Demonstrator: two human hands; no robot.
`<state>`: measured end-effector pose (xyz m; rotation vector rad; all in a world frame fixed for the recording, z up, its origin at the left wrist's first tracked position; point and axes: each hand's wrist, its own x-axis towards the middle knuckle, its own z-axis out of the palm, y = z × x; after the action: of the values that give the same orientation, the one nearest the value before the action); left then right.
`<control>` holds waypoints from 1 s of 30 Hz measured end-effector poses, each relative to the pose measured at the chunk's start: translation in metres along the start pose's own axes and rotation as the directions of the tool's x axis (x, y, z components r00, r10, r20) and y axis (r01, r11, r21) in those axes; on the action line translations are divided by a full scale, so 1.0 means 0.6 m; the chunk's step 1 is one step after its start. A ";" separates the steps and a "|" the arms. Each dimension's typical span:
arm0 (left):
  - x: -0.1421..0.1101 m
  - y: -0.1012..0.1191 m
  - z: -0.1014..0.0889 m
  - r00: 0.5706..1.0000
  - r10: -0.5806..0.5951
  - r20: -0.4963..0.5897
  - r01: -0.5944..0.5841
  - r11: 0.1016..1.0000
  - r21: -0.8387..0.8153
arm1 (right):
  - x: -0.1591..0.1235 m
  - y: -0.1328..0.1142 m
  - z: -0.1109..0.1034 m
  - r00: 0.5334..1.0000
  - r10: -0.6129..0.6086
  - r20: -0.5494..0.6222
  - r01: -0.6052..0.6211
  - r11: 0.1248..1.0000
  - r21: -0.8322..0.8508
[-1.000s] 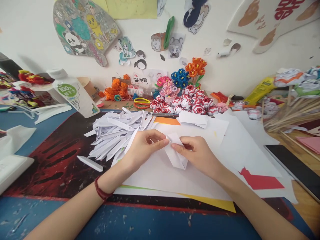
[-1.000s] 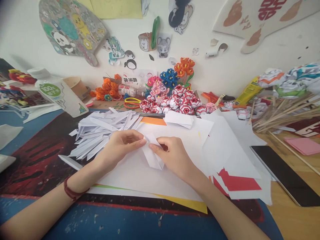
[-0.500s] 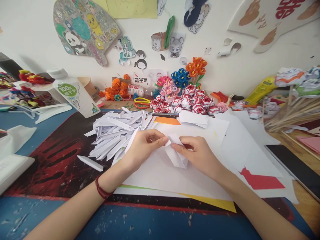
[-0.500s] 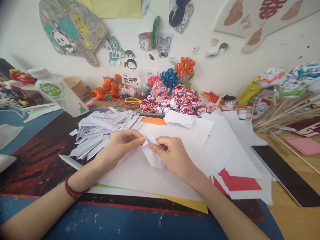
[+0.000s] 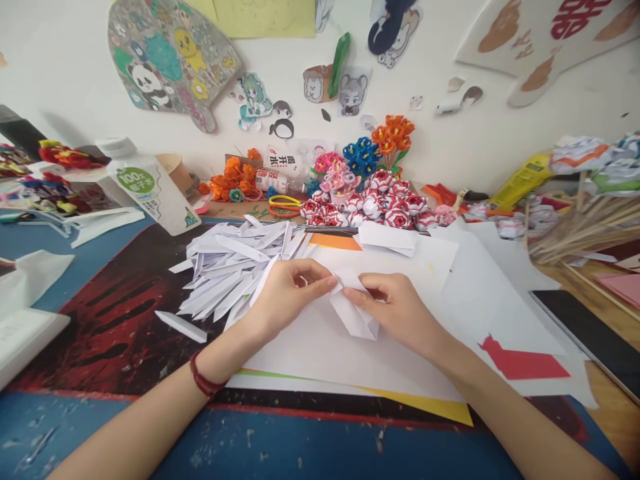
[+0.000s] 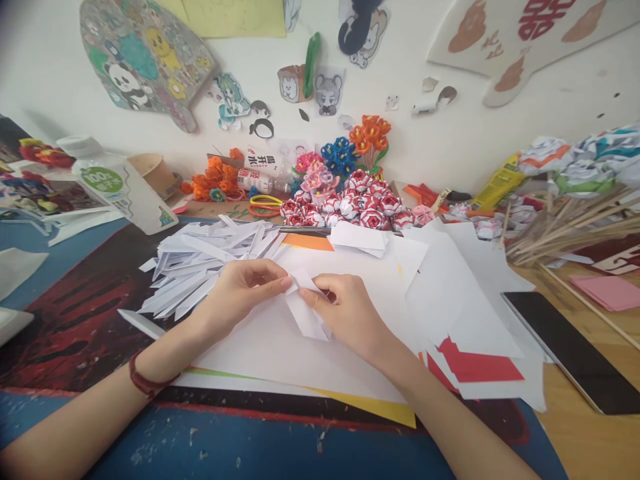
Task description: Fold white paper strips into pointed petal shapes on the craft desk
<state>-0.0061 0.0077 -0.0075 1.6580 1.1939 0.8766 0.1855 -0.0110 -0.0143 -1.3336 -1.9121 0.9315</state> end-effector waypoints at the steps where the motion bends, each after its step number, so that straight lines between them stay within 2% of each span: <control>1: 0.000 0.002 0.000 1.000 0.008 -0.003 -0.008 1.000 0.023 | 0.000 -0.001 -0.001 1.000 0.012 0.017 -0.012 1.000 0.023; 6: -0.003 0.005 0.004 0.998 0.048 -0.037 -0.044 0.995 0.090 | -0.001 -0.004 -0.006 0.989 0.095 0.110 -0.115 0.975 0.192; 9: -0.006 0.004 0.005 0.997 0.061 -0.053 -0.056 0.995 0.087 | 0.000 -0.005 -0.006 0.985 0.104 0.136 -0.137 0.957 0.257; 17: -0.011 0.012 0.006 0.993 0.106 -0.058 -0.100 0.991 0.087 | 0.000 -0.001 -0.004 0.984 0.116 0.132 -0.151 0.943 0.296; 30: -0.011 0.011 0.006 0.994 0.097 -0.046 -0.094 0.993 0.065 | -0.004 0.001 -0.004 0.985 0.092 0.146 -0.143 0.906 0.399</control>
<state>-0.0022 -0.0005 -0.0028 1.7654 1.1935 0.9530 0.1885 -0.0126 -0.0138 -1.1679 -1.6137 1.4167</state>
